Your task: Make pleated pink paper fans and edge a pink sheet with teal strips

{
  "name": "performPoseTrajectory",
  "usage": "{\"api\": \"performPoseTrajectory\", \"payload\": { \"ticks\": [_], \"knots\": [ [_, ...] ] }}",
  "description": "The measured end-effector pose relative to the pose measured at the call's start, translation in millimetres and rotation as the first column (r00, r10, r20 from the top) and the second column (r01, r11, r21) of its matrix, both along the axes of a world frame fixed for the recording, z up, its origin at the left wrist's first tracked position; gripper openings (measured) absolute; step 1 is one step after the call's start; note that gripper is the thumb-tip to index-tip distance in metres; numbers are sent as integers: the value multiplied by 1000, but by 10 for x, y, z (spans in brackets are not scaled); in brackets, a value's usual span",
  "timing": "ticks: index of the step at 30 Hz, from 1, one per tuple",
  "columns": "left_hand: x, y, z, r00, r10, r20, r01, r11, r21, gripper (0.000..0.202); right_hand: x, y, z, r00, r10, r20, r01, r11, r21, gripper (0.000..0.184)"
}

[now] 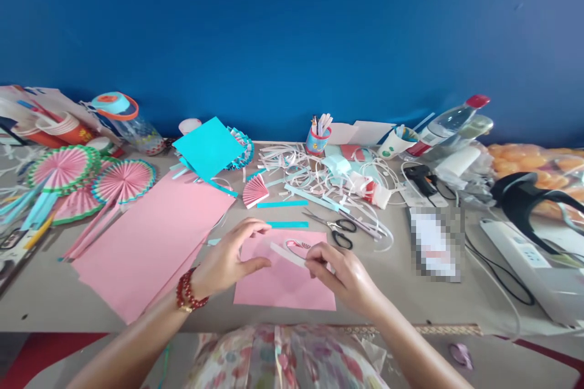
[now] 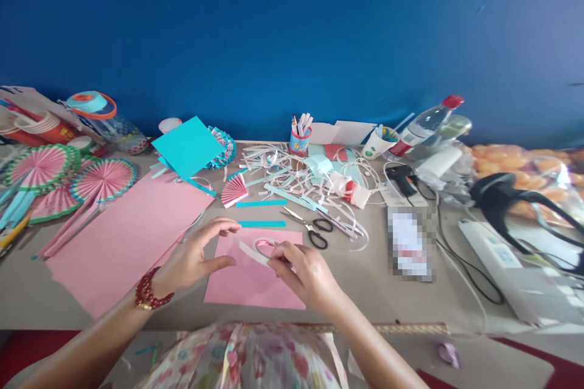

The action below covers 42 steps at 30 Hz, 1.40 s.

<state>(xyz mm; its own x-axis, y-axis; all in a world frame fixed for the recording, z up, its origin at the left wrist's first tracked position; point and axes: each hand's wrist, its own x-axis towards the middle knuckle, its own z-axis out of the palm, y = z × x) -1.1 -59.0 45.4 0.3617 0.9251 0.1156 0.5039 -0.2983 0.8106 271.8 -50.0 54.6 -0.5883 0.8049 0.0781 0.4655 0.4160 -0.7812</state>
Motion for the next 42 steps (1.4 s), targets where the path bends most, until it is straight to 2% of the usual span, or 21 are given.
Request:
{"api": "performPoseTrajectory", "payload": {
  "ticks": [4,6,9,17,22,26,30,33,38,42],
  "knots": [
    [27,-22,-60,990,62,130,-23,959,-282,27,-23,-38,-56,999,3,-33,1,994,107,15],
    [55,-11,-76,978,88,187,-16,934,-356,23,-28,-49,-69,1000,-3,-31,9,983,185,13],
    [65,5,-92,964,139,228,-38,916,-400,23,-9,-58,-82,1000,-21,-11,23,968,248,10],
    [57,-37,-66,944,214,250,-112,923,-367,19,39,-43,-101,998,8,59,-27,945,325,5],
    [85,-61,-56,948,232,219,-159,939,-306,14,91,-40,-79,992,-30,124,-20,925,379,14],
    [111,-57,-74,939,263,220,-196,939,-284,16,127,-35,-78,978,-91,186,5,908,420,20],
    [149,-52,-63,949,243,202,-190,950,-249,14,132,-31,-150,929,-237,283,83,882,464,16],
    [147,-55,-54,946,251,207,-207,955,-213,11,136,-30,-186,902,-293,317,149,901,408,21],
    [97,-42,-78,945,263,196,-210,944,-255,13,137,-22,-112,944,-219,249,175,967,186,16],
    [76,-37,-98,952,228,202,-173,950,-260,14,141,-40,-67,965,-159,206,160,987,10,9]
  ]
}}
